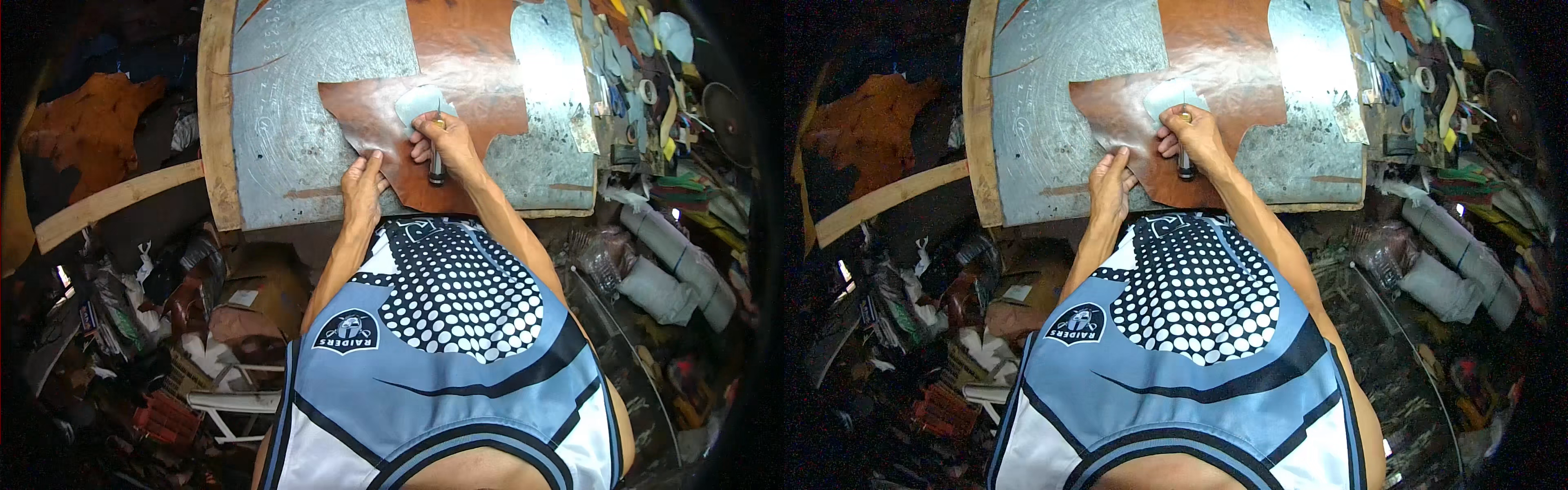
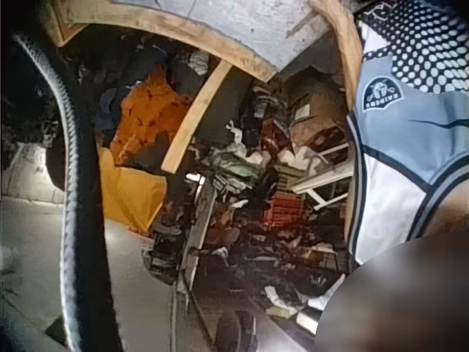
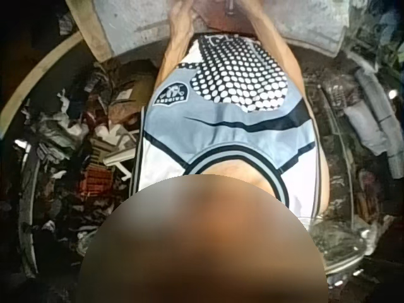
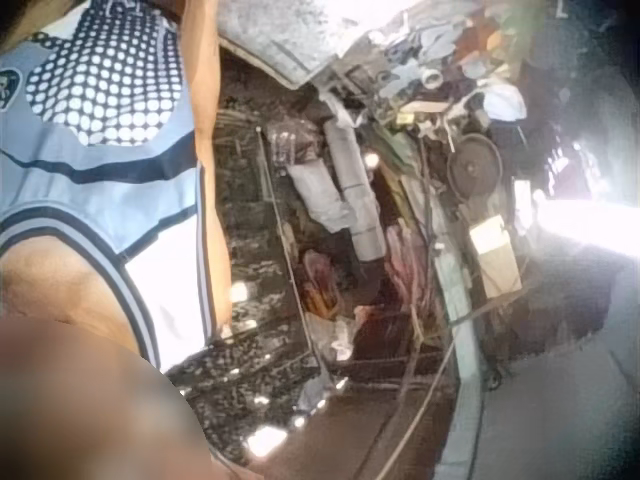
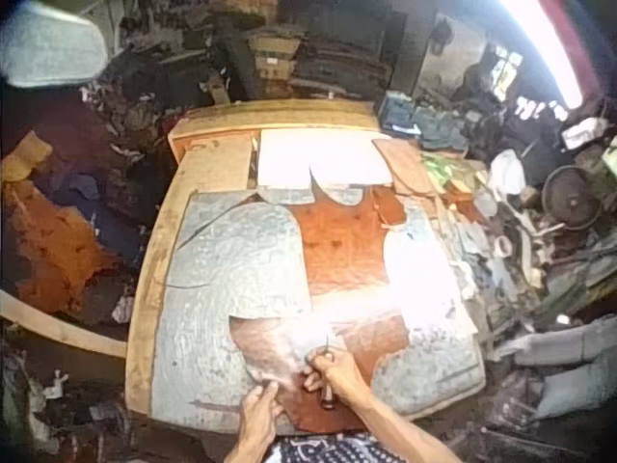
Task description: Cutting leather pieces on a workbench using a template and a knife.
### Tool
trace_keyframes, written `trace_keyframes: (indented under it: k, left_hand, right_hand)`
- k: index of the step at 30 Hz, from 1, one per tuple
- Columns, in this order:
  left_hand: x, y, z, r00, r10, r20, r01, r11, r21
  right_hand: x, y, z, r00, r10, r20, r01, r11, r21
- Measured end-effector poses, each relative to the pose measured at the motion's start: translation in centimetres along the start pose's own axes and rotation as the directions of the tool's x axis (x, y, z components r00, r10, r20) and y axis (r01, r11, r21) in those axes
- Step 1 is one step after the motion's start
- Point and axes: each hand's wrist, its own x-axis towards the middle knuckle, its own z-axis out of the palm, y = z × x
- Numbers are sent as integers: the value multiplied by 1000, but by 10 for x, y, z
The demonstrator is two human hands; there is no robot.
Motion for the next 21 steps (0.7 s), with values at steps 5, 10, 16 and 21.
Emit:
trace_keyframes:
  k: [5, 10, 16, 21]
  left_hand:
    - [4, -18, -12, 993, 77, -86, -86, 990, -110]
    - [-7, -11, 7, 981, 91, -170, -117, 981, -152]
    - [-7, -13, -1, 986, 105, -131, -129, 974, -187]
    - [-6, -13, -1, 983, 116, -144, -146, 966, -214]
  right_hand:
    - [-1, 4, 6, 999, -4, -37, 0, 996, -94]
    - [-2, 4, 7, 999, 9, -36, -13, 993, -118]
    - [-3, 4, 10, 999, 10, -32, -14, 989, -150]
    - [0, 6, 11, 1000, -2, -28, -4, 984, -179]
